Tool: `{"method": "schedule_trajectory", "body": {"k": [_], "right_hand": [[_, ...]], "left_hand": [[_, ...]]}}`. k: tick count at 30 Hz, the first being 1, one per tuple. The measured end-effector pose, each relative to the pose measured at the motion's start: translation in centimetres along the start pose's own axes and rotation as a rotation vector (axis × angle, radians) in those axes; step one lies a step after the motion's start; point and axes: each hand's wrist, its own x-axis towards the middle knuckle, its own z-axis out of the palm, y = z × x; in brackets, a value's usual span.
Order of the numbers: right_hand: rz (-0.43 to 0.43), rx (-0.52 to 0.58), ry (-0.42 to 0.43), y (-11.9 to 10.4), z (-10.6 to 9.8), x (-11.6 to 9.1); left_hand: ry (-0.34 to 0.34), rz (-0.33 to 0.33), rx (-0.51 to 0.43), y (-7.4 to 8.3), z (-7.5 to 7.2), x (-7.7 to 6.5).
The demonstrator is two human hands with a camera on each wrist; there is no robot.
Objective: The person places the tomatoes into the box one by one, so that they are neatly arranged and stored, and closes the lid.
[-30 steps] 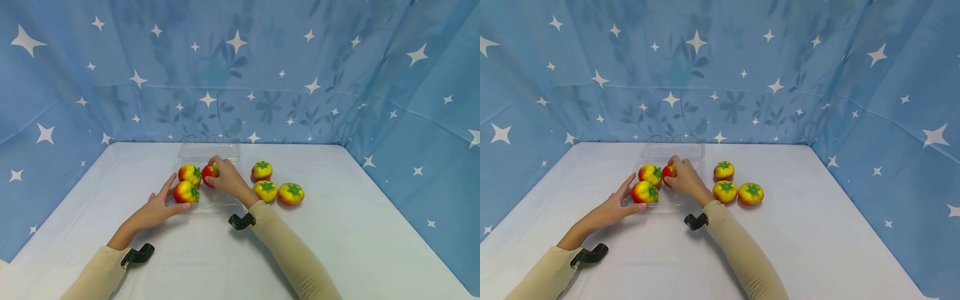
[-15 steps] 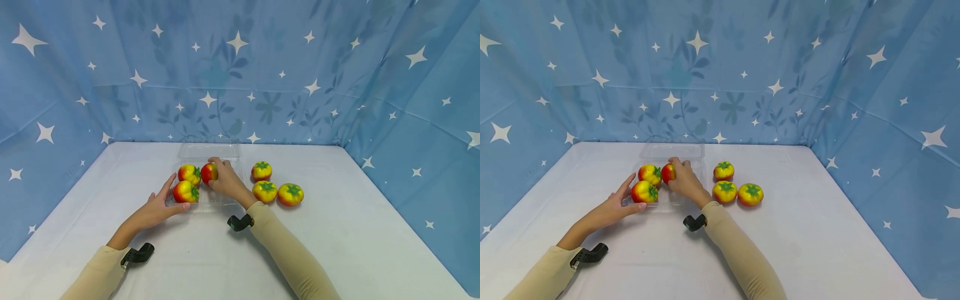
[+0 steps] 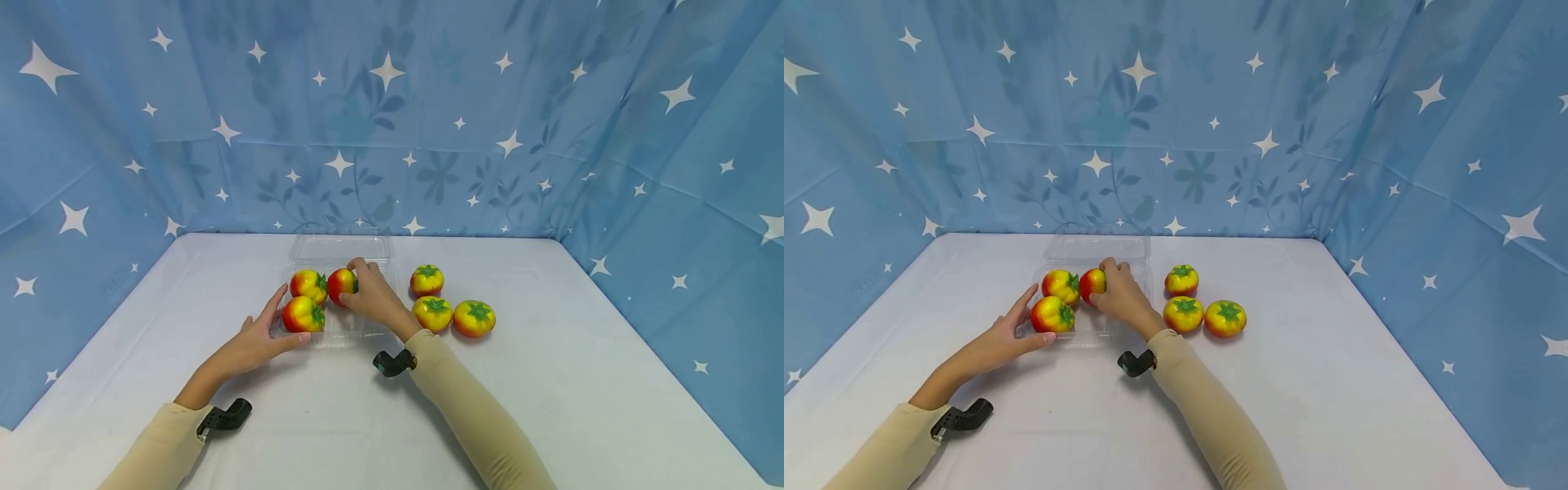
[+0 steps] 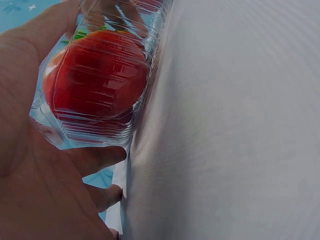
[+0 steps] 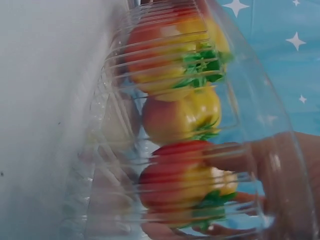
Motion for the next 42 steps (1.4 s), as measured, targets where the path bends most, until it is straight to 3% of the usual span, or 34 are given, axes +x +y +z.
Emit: {"method": "schedule_trajectory", "body": {"k": [6, 23, 35, 42], "right_hand": [[-0.002, 0.006, 0.012, 0.2, 0.0, -0.2], [0.002, -0.018, -0.063, 0.4, -1.4, -0.1], [-0.097, 0.087, -0.028, 0.7, -6.3, -0.9], [-0.151, 0.099, 0.041, 1.4, -9.6, -2.4]], "left_hand": [[-0.002, -0.013, 0.006, 0.1, 0.0, 0.0], [0.003, -0.001, 0.016, -0.1, 0.1, 0.2], [-0.011, -0.027, 0.004, 0.0, -0.1, 0.0], [-0.019, -0.016, -0.001, 0.1, 0.0, 0.0]]}}
